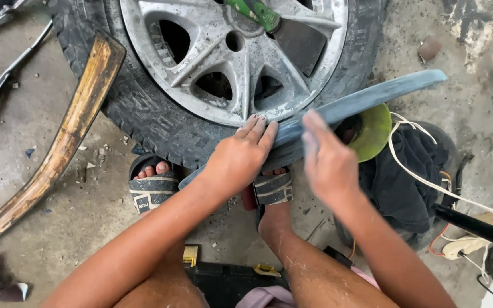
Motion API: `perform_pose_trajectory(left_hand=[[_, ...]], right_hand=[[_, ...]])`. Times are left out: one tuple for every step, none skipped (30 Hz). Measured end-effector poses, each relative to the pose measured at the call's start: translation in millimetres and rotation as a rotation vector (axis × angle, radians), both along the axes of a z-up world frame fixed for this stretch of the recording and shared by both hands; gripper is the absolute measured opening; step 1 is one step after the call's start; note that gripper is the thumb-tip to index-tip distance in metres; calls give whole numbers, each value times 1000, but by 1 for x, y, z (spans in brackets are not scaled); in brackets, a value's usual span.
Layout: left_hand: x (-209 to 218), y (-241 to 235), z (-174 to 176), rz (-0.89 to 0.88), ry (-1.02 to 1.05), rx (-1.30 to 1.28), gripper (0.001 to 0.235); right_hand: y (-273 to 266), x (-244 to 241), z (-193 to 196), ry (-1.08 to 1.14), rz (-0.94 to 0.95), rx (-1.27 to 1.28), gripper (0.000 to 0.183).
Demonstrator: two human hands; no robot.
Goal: Sanding a long, curved car part with sandpaper while sitting on the floor.
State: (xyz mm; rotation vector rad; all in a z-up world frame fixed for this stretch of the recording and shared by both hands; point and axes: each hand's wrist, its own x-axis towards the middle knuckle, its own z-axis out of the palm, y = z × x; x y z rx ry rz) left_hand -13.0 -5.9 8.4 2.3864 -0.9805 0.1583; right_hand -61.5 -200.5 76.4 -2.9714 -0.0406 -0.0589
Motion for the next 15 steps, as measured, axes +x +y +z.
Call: perform_pose_trajectory(left_hand=[[-1,-1,-1,-1,-48,27,48],[-2,-4,-2,-5,-100,52,50],[-1,-4,-1,-6,-101,48,50],[1,-2,0,-6,-47,20,48],[3,1,0,-5,6,-8,46],[2,1,0,-4,7,-6,46],[1,1,1,-9,-17,11,48],[0,-1,1,-14,-40,24,50],[0,-2,-2,-11,-40,22,50],[-3,-4,-5,2,-81,43,51],[-5,-5,-8,15,-123,63,51],[-3,-4,-5,13,-127,64,51],[0,-2,-1,6,-79,36,50],[1,1,2,2,-29,10,49],[1,0,1,3,-33,12,49]], right_hand=[[-16,10,-11,-34,-3,-6,34],[-34,19,-22,-71,-9,-16,33],[-18,16,-5,-71,-11,-19,33],[-1,14,12,-15,-32,86,34],[17,13,27,42,-53,192,35],[14,7,19,43,-52,195,35],[10,0,10,19,-35,134,33],[5,-6,3,-5,-17,68,32],[-2,3,-1,-4,-15,66,32],[-9,9,-4,-28,-24,70,32],[-16,16,-6,-51,-33,73,33],[-4,6,2,-56,-35,74,33],[10,-4,10,-17,-27,101,34],[23,-14,19,23,-16,129,36],[11,-7,8,20,-15,131,36]])
